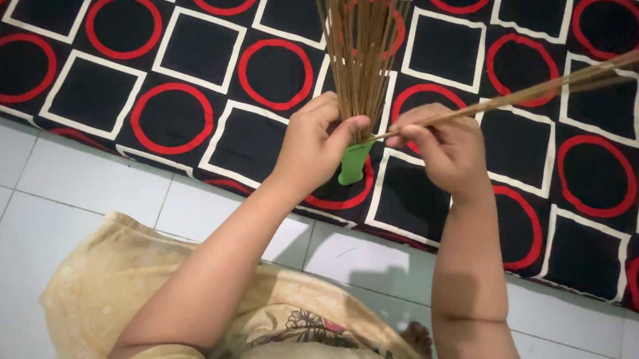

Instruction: The person inserts thin wooden sticks into a green plastic broom head one by one, aligning them and pushing them into place. The person continues adding sticks until the broom head is full, then briefly sweeps the patterned mat with the assembled broom.

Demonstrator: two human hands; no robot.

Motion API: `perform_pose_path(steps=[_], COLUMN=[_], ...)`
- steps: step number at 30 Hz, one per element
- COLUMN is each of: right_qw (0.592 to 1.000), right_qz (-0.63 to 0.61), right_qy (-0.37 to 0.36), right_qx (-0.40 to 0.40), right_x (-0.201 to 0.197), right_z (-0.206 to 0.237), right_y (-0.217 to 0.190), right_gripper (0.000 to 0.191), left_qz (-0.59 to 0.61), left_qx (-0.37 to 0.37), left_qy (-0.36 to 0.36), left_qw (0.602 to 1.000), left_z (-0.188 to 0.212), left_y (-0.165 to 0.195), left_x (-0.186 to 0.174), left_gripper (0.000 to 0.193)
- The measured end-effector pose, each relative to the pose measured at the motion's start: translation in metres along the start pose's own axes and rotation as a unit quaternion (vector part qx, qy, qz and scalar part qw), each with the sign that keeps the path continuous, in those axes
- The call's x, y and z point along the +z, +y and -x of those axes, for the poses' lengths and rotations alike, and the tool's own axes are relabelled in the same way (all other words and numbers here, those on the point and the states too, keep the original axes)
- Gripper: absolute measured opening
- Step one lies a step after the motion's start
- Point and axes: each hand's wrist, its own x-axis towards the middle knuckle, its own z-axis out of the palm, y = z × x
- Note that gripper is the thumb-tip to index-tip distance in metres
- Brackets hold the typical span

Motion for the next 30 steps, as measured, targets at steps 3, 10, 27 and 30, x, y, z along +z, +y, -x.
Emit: perform_pose_path(steps=[3,10,27,30], right_qw=[0.998,0.999,0.986,0.981], right_qz=[-0.05,-0.028,0.13,0.178], right_qy=[0.039,-0.023,-0.023,0.013], right_qx=[-0.031,-0.019,0.104,0.075], right_x=[-0.005,-0.002,0.021,0.033], right_z=[0.009,0.007,-0.023,-0.014], right_y=[0.006,0.004,-0.008,-0.004], right_gripper=[0.007,0.004,0.012,0.009], left_qz=[-0.021,0.018,-0.053,-0.044], left_qx=[0.012,0.0,-0.011,-0.011], left_qy=[0.001,-0.019,0.026,0.035], left_qw=[1.0,1.0,0.998,0.998], left_z=[0.001,0.001,0.003,0.004], left_y=[0.0,-0.001,0.0,-0.001], left_x=[-0.001,-0.002,0.003,0.003], left_gripper=[0.013,0.012,0.014,0.015])
